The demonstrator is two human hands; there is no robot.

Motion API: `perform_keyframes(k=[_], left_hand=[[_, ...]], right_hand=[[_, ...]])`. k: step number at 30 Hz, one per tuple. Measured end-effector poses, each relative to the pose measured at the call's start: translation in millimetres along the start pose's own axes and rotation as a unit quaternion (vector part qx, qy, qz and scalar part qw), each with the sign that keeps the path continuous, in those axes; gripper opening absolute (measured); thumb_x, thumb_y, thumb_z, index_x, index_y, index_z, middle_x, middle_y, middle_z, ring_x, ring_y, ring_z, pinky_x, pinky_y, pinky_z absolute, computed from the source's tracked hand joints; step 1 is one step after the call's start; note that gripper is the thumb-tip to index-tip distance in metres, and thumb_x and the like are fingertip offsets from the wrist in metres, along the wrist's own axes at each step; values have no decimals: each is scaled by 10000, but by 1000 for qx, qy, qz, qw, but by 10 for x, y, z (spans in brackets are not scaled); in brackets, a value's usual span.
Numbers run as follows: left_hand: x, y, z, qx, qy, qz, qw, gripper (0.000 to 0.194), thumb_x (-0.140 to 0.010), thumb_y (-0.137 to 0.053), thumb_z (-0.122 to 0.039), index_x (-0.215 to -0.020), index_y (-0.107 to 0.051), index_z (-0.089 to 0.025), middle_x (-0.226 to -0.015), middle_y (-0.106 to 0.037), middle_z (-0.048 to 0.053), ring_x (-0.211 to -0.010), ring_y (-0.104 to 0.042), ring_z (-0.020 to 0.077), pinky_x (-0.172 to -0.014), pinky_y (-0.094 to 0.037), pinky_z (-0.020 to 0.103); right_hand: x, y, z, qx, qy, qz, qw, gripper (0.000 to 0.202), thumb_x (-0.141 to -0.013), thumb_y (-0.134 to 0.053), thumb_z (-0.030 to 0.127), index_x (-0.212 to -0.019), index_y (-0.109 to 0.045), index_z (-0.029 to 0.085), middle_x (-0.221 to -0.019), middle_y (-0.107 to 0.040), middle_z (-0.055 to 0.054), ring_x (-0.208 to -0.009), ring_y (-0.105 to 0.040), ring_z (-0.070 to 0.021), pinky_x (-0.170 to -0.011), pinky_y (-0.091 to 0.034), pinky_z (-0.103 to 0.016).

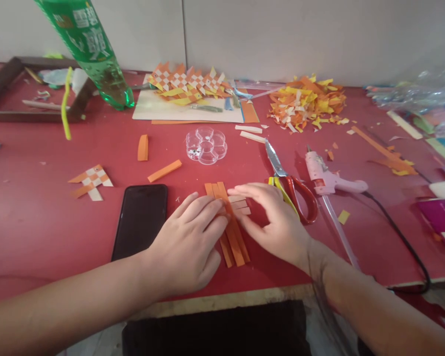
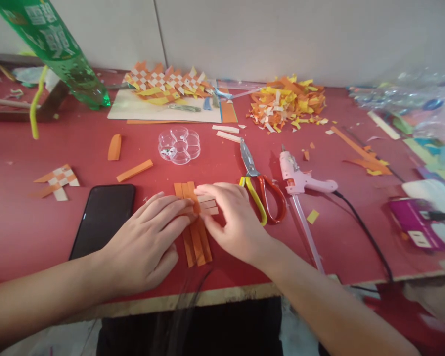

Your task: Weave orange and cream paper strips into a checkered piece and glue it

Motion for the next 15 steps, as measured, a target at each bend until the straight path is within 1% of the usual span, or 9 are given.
perform_keyframes(k=[3,5,7,9,11,12,13,14,15], left_hand=[[14,-5,1,0,-2,-4,1000,450,-813,-485,-210,-1233,-598,-93,-1348,-567,153,-1251,-466,354,-1125,-313,575],[17,-15,7,1,2,-7,1000,463,-817,-480,-204,-1256,-589,-105,-1343,-576,136,-1246,-474,344,-1127,-308,573],[13,-24,12,0,3,-11,1000,473,-814,-477,-194,-1268,-584,-109,-1333,-583,132,-1246,-474,339,-1126,-308,571],[4,-27,13,-2,2,-12,1000,471,-809,-480,-189,-1260,-589,-107,-1330,-585,133,-1246,-470,338,-1124,-313,564],[-2,-25,10,-7,0,-10,1000,468,-805,-482,-189,-1251,-594,-104,-1329,-584,135,-1247,-469,339,-1124,-316,562],[-5,-23,7,-12,-1,-9,1000,471,-805,-481,-192,-1254,-592,-102,-1332,-582,136,-1248,-468,342,-1123,-315,564],[-6,-22,4,-17,-3,-8,1000,474,-806,-479,-193,-1257,-589,-99,-1334,-581,139,-1247,-470,345,-1122,-315,568],[-7,-21,1,-23,-6,-9,1000,476,-808,-475,-194,-1260,-587,-97,-1335,-581,141,-1245,-473,348,-1120,-315,573],[-7,-22,-1,-29,-9,-11,999,475,-812,-472,-196,-1262,-586,-96,-1336,-580,144,-1241,-478,350,-1118,-315,577]], right_hand=[[-24,255,-86,-112,-103,-131,980,292,-866,-611,228,-1155,-570,233,-1182,-659,-91,-1092,-636,-242,-921,-528,-448],[-17,502,-168,-194,-164,-212,944,217,-883,-565,237,-1099,-577,248,-1170,-644,-116,-1055,-653,-246,-886,-542,-462],[26,756,-285,-255,-233,-248,905,162,-887,-519,220,-1014,-611,259,-1136,-645,-134,-973,-673,-225,-836,-549,-444],[102,977,-454,-224,-256,-270,901,136,-825,-569,183,-923,-639,247,-1021,-672,-130,-883,-678,-214,-808,-542,-432],[187,1139,-680,-58,-261,-274,924,236,-748,-645,155,-969,-668,236,-1032,-688,-136,-934,-669,-247,-836,-517,-452],[220,1180,-810,39,-281,-202,937,316,-723,-647,136,-1023,-684,231,-1096,-690,-145,-946,-668,-263,-836,-505,-465],[244,1203,-940,134,-296,-120,938,390,-698,-655,123,-1073,-693,226,-1119,-692,-153,-926,-669,-273,-815,-495,-471],[259,1209,-1059,201,-296,-36,933,454,-704,-647,109,-1146,-685,206,-1138,-692,-172,-954,-663,-285,-806,-487,-458],[263,1209,-1157,250,-283,18,926,519,-681,-644,78,-1190,-675,176,-1150,-689,-195,-996,-651,-306,-802,-480,-446]])
Point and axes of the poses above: each hand's wrist, its own x-axis away from the middle knuckle, its own y-axis out of the back of the hand, z = x × y, the point moved 1 cm from there along -x, towards the middle knuckle
